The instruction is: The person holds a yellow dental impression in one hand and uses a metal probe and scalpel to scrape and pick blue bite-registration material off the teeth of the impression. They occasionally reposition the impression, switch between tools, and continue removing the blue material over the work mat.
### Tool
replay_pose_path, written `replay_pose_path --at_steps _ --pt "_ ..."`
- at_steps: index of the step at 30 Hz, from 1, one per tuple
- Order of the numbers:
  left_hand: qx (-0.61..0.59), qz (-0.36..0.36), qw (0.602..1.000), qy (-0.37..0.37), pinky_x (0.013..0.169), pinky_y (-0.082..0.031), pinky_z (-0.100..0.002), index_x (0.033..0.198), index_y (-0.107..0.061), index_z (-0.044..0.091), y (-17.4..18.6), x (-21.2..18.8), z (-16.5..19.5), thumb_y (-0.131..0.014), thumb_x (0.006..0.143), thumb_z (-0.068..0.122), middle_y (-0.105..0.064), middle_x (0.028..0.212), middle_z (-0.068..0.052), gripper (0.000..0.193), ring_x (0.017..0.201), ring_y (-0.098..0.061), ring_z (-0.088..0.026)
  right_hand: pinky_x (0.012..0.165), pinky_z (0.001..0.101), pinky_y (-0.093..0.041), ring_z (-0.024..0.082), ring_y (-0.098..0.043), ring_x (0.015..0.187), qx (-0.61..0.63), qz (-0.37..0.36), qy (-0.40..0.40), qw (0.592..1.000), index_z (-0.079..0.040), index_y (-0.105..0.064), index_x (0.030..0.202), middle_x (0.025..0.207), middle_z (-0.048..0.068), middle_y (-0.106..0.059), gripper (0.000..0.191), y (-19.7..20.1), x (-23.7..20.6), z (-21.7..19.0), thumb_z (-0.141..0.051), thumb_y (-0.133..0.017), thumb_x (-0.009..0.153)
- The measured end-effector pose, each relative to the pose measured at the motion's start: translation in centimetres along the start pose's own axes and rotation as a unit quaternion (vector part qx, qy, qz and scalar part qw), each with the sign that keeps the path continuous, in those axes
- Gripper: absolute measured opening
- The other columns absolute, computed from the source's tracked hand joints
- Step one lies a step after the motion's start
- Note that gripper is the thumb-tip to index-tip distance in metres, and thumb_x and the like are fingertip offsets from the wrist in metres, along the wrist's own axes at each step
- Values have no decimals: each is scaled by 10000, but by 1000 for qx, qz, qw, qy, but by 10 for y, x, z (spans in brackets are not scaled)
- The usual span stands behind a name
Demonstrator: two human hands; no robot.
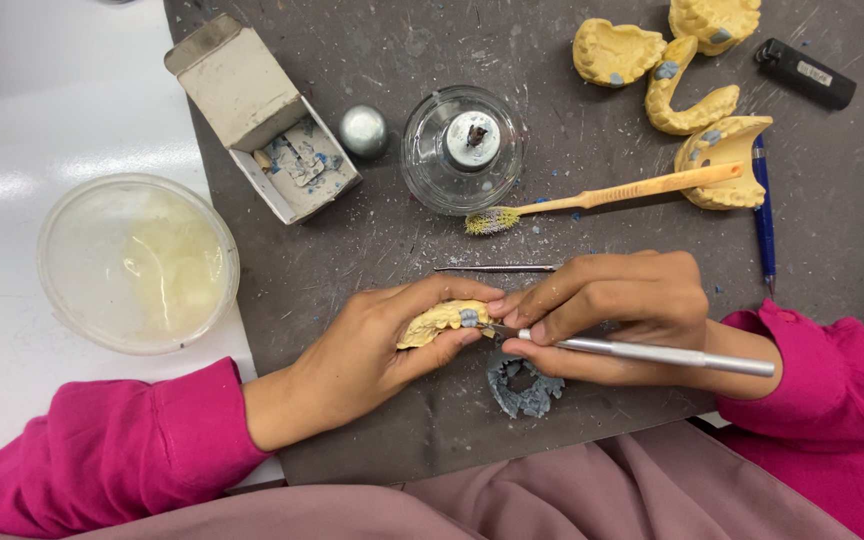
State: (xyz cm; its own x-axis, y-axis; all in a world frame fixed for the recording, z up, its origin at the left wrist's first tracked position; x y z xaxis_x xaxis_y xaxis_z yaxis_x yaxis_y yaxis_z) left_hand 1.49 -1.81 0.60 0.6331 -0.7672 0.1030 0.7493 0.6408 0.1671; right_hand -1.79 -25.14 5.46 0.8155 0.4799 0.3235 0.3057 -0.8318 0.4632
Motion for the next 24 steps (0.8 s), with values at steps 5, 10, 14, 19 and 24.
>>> replay_pose_path --at_steps 5,10,14,19,24 --pt "5 -12 1000 5 884 -616 -344 1300 -642 63 0 0 -2 -726 958 144 -751 1227 -106 361 1084 -777 -266 872 358 -698 280 -808 988 32 -13 -13 999 -22 -683 855 964 158 -758 175 2 -2 6 -13 -854 819" --pt "-2 -19 1000 3 892 -618 -350 1301 -646 65 0 0 -3 -721 964 142 -755 1231 -107 353 1091 -777 -269 853 338 -704 264 -812 969 34 -10 -31 999 -29 -690 848 948 145 -761 172 0 -3 8 -13 -856 806" --pt "1 -24 1000 6 886 -617 -349 1303 -649 69 0 0 -3 -724 961 150 -757 1216 -105 359 1075 -779 -265 850 333 -704 256 -814 965 50 -6 -48 998 -30 -698 851 954 143 -766 167 0 -2 7 -11 -857 804" --pt "6 -27 1000 4 892 -613 -354 1302 -649 67 1 1 -4 -722 961 153 -754 1222 -110 359 1086 -772 -272 831 326 -699 241 -817 948 34 -6 -55 998 -37 -703 830 942 138 -773 170 -1 -1 5 -19 -868 797" --pt "-3 -29 1000 -2 915 -613 -359 1302 -643 59 1 0 -4 -713 971 145 -752 1249 -109 349 1120 -768 -274 834 320 -697 236 -815 940 54 -2 -53 997 -24 -695 832 937 142 -764 164 0 0 6 -9 -856 804"
Point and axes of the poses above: each hand's wrist, its own x-axis towards the middle knuckle, its own y-axis out of the back of the hand, z = x × y, the point moved 2 cm from there along x, towards the middle knuckle
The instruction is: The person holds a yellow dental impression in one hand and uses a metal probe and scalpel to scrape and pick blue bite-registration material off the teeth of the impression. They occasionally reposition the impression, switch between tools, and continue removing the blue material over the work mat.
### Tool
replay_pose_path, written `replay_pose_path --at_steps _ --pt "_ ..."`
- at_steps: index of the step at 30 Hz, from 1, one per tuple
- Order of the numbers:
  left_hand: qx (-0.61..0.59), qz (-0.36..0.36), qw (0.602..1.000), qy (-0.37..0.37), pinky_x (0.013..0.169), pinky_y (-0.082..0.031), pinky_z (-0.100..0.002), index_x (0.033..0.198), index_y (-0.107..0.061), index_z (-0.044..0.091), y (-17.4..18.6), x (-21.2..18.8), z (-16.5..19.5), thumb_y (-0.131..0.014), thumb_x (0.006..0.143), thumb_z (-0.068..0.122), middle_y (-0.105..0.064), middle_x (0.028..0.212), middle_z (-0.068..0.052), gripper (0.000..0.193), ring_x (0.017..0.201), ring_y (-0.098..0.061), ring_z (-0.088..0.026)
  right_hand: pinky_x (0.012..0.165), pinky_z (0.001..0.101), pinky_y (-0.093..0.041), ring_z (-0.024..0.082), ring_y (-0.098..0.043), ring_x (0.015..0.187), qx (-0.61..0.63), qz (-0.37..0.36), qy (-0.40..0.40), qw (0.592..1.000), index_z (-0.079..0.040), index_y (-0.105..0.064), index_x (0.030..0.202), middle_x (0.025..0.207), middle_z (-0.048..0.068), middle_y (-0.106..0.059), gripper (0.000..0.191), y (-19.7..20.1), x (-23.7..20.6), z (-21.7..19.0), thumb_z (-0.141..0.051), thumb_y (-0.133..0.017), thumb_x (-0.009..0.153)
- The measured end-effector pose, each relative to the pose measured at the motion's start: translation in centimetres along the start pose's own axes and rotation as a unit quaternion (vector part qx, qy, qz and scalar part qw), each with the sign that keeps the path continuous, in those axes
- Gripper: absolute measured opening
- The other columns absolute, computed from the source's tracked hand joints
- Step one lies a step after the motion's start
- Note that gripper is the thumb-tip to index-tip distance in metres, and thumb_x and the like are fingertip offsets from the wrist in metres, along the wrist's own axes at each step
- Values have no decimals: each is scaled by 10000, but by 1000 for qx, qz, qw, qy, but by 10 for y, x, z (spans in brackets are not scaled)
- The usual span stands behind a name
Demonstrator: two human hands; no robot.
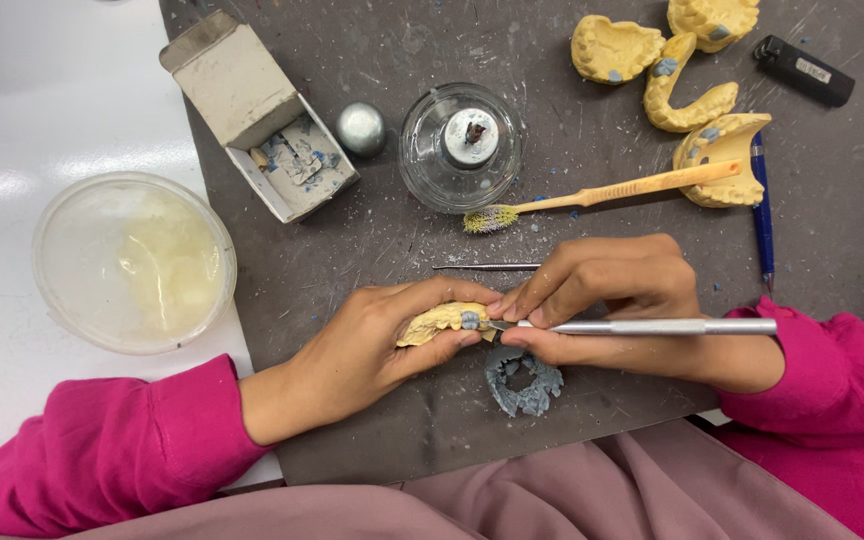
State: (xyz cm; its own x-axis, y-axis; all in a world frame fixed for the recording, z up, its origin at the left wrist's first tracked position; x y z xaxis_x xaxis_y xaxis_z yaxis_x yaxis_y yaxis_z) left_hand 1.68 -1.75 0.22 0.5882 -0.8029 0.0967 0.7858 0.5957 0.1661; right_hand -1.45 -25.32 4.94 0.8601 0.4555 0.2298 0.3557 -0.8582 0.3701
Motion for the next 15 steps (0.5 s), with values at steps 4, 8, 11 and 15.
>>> replay_pose_path --at_steps 4,8,11,15 --pt "5 1 1000 7 905 -618 -353 1296 -643 58 -1 0 -1 -722 961 154 -752 1242 -105 358 1105 -772 -265 836 319 -700 232 -817 932 6 2 -4 1000 -32 -690 814 927 136 -768 174 -1 0 2 -9 -862 805" --pt "3 0 1000 1 909 -615 -355 1306 -643 60 -1 0 -1 -720 964 157 -750 1252 -108 364 1111 -771 -266 832 324 -696 236 -816 927 3 0 -6 1000 -26 -694 815 925 142 -769 173 -1 -1 1 -9 -864 796" --pt "1 -6 1000 6 901 -614 -357 1310 -645 65 0 0 -1 -720 959 157 -754 1245 -107 370 1105 -773 -267 842 327 -703 236 -818 930 19 -1 -13 1000 -30 -685 810 923 142 -767 176 0 0 2 -3 -859 804" --pt "4 -6 1000 12 892 -616 -357 1314 -645 71 -1 0 -1 -724 955 160 -753 1234 -108 379 1088 -776 -266 833 331 -698 240 -817 928 14 0 -13 1000 -22 -688 812 918 150 -770 178 -1 0 2 -3 -864 794"
Point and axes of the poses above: each hand's wrist, its own x-axis towards the middle knuckle, its own y-axis out of the back of the hand, z = x × y, the point moved 2 cm from there along x, towards the middle knuckle
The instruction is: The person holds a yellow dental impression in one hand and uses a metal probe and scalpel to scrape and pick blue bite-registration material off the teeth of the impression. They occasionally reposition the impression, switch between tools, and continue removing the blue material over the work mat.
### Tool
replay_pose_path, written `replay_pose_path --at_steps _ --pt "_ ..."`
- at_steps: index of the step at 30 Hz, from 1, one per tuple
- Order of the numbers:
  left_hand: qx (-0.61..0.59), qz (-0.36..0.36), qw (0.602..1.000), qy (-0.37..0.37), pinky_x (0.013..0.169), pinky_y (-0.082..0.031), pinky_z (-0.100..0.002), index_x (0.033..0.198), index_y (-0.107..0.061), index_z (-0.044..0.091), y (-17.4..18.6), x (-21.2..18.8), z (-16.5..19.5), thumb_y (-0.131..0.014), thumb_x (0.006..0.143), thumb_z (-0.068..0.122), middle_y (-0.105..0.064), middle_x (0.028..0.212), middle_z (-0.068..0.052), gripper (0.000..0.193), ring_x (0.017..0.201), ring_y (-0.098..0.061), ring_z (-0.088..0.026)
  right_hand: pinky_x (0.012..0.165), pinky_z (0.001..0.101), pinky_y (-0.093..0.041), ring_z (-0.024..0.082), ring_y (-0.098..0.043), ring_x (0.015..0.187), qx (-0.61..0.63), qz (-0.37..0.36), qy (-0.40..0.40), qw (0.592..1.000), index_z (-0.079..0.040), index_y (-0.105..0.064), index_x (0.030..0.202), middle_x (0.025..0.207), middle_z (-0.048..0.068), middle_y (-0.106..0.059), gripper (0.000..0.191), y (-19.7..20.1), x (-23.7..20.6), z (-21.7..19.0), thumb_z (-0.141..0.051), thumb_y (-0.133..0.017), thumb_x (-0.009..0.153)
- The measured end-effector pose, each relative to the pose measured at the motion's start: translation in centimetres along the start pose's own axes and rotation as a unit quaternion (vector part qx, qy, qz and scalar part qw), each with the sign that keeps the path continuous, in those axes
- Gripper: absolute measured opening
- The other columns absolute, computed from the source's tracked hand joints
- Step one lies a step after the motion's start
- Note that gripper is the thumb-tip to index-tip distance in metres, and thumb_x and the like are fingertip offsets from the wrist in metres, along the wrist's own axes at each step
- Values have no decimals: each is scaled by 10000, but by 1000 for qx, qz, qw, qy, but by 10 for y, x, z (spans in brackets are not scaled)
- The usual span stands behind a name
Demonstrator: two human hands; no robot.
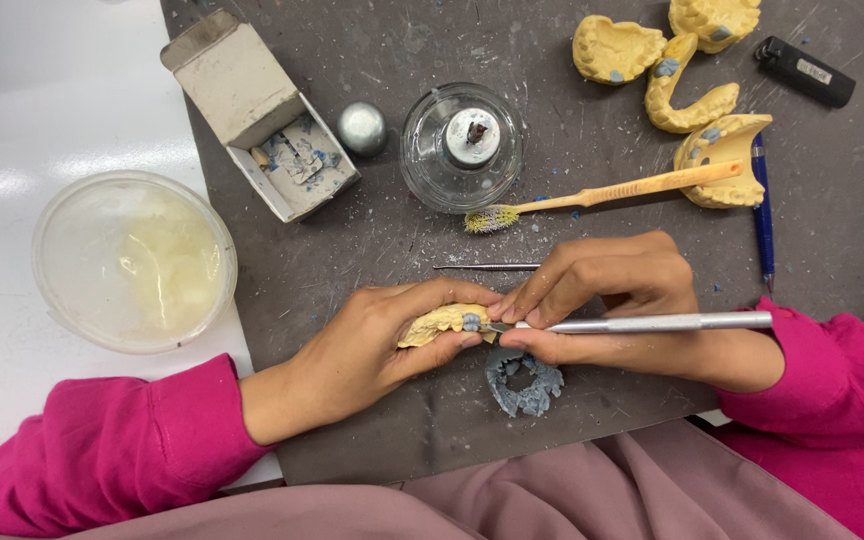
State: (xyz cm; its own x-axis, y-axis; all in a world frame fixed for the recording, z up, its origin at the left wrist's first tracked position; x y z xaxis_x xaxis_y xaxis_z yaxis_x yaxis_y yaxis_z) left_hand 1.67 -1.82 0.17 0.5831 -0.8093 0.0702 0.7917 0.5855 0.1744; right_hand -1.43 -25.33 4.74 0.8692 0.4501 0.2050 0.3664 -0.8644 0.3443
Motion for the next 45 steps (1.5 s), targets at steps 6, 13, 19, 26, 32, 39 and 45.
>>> replay_pose_path --at_steps 6,13,19,26,32,39,45 --pt "5 -4 1000 -1 883 -607 -367 1302 -645 66 1 0 0 -723 950 153 -758 1220 -109 371 1093 -768 -285 839 335 -703 242 -819 937 8 -3 -5 1000 -24 -676 805 914 146 -767 175 1 0 0 8 -848 806" --pt "-7 -1 1000 0 888 -611 -361 1308 -644 72 1 0 0 -717 959 147 -759 1222 -107 364 1093 -775 -273 827 330 -698 244 -816 930 -9 -1 2 1000 -24 -677 804 915 148 -766 184 0 0 -1 -4 -861 796" --pt "-8 0 1000 0 889 -613 -359 1306 -646 68 1 -1 1 -716 962 148 -759 1225 -109 360 1093 -776 -270 838 345 -706 249 -818 936 9 -5 4 1000 -15 -672 806 919 156 -764 182 1 1 0 8 -852 811" --pt "-14 -7 1000 5 895 -610 -355 1315 -649 70 2 1 1 -714 960 158 -763 1212 -107 371 1092 -776 -261 853 363 -709 259 -817 938 26 -13 -3 1000 -3 -671 810 920 162 -762 175 1 1 0 30 -842 810" --pt "-19 -2 1000 12 892 -612 -337 1288 -664 69 3 2 4 -703 976 158 -773 1197 -88 327 1083 -786 -227 690 263 -689 197 -826 817 46 15 -42 998 -73 -571 701 931 167 -767 271 15 -5 5 -86 -743 910" --pt "-23 6 1000 3 880 -612 -318 1285 -666 69 4 1 8 -696 972 131 -776 1176 -90 321 1058 -792 -202 418 267 -347 137 -507 426 -179 13 -251 951 -37 -588 1000 484 35 -540 312 41 -3 5 -176 -827 855" --pt "-18 9 1000 4 850 -607 -317 1286 -667 75 4 2 8 -700 965 129 -778 1143 -88 327 1018 -791 -192 393 384 -428 219 -596 407 -478 -88 -187 854 -172 -729 953 488 6 -588 391 38 10 -1 -466 -900 760"
Point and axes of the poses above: each hand's wrist, its own x-axis towards the middle knuckle, its own y-axis out of the back of the hand, z = x × y, the point moved 2 cm from there along x, towards the middle knuckle
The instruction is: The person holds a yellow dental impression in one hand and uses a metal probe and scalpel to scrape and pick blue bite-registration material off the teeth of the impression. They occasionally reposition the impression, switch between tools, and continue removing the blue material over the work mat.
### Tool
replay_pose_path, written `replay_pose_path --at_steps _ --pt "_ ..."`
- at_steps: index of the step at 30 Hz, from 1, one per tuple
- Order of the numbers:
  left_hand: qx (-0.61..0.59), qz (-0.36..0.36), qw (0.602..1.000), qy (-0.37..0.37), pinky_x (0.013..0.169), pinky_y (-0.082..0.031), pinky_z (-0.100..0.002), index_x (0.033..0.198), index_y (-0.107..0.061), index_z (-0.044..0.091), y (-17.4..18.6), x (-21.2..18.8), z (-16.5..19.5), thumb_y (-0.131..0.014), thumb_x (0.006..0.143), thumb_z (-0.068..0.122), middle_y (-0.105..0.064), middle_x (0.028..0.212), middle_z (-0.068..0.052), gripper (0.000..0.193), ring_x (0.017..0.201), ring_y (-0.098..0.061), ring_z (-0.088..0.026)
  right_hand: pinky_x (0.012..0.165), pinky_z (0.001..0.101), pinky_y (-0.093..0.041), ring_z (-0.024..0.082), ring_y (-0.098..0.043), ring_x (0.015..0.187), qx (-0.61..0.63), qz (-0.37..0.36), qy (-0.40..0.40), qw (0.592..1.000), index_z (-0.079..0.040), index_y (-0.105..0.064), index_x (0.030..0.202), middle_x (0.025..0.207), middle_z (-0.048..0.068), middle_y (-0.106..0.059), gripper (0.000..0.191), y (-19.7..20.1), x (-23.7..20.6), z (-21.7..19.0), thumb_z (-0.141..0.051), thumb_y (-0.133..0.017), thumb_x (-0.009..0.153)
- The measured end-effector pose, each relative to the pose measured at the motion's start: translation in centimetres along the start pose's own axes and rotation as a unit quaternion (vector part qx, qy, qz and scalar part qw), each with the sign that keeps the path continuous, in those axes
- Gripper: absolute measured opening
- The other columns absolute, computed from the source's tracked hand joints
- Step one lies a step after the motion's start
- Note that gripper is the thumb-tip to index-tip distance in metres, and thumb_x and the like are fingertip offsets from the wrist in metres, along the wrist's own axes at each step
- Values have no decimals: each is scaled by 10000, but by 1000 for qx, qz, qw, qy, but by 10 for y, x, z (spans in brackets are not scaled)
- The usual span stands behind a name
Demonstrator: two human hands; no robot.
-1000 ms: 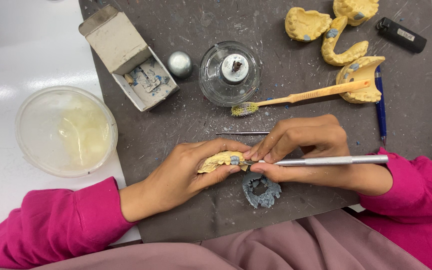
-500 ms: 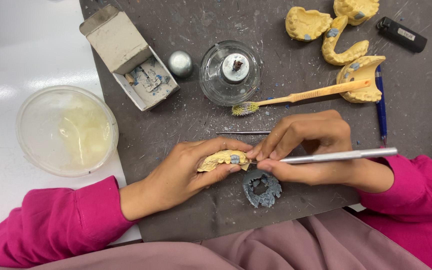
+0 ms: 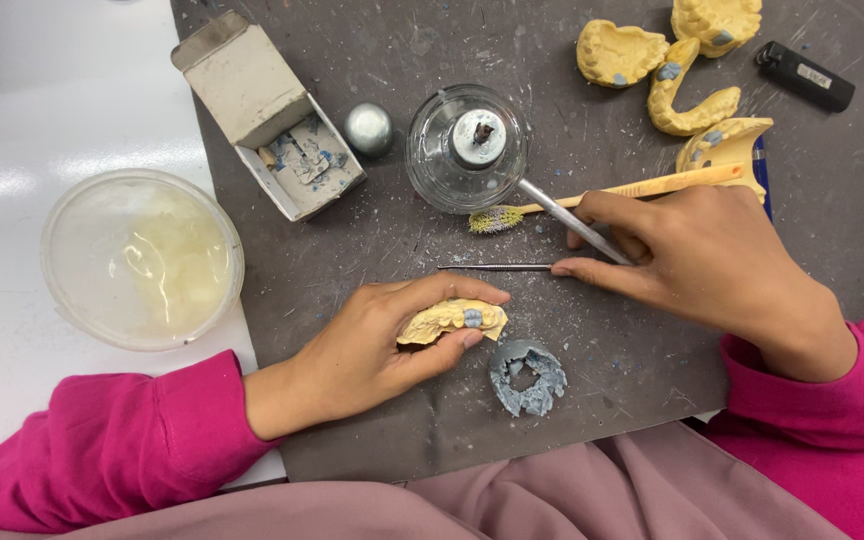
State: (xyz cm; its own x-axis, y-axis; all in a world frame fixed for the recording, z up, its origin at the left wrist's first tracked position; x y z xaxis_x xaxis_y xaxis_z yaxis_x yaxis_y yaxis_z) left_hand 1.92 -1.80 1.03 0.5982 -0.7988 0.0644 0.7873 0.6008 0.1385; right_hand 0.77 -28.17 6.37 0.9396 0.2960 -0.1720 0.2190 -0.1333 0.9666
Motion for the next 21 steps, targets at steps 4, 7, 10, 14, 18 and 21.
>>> replay_pose_path --at_steps 4,7,10,14,18,21 --pt "-4 2 1000 8 845 -607 -316 1286 -667 76 0 0 0 -701 958 129 -778 1141 -88 333 1010 -792 -189 481 354 -471 183 -648 544 -50 4 -20 999 -200 -728 1026 647 -34 -624 383 2 -4 -1 -473 -825 775" --pt "-5 4 1000 5 852 -607 -316 1287 -667 76 0 0 0 -701 961 129 -778 1145 -85 332 1017 -792 -188 506 347 -480 177 -668 641 6 92 72 993 -168 -709 965 821 -13 -647 291 4 -8 -8 -390 -829 822" --pt "-5 6 1000 8 848 -607 -317 1290 -666 77 -1 -1 0 -702 958 126 -777 1136 -84 338 1012 -790 -187 504 367 -492 205 -660 629 24 78 124 989 -168 -733 955 835 5 -640 268 0 -8 -16 -370 -821 804" --pt "-17 5 1000 14 838 -606 -309 1301 -661 79 -1 -1 2 -689 961 124 -776 1120 -80 344 990 -790 -175 553 387 -525 231 -675 689 42 59 94 993 -123 -719 975 882 45 -625 214 -8 -5 -22 -286 -790 855" --pt "-28 -1 1000 1 847 -586 -290 1356 -629 64 1 -3 3 -614 1017 138 -761 1125 -78 347 986 -765 -165 612 366 -555 213 -706 767 122 53 59 989 -91 -658 1006 973 69 -617 171 -8 -8 -12 -202 -740 905" --pt "-109 -28 979 167 729 -548 -271 1472 -647 129 0 -5 -4 -408 1122 180 -738 920 -72 426 769 -642 -167 567 342 -524 181 -692 720 169 41 28 984 -31 -622 1020 936 78 -669 189 -6 -13 4 -166 -709 921"
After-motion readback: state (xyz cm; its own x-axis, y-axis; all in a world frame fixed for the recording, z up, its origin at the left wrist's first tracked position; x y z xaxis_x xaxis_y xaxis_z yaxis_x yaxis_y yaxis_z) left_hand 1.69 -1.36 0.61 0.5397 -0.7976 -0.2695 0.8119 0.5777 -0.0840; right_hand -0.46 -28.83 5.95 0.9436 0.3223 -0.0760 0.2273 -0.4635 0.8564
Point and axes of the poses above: each hand's wrist, its own x-axis towards the middle knuckle, its own y-axis out of the back of the hand, z = x × y, the point moved 2 cm from there along x, towards the middle knuckle
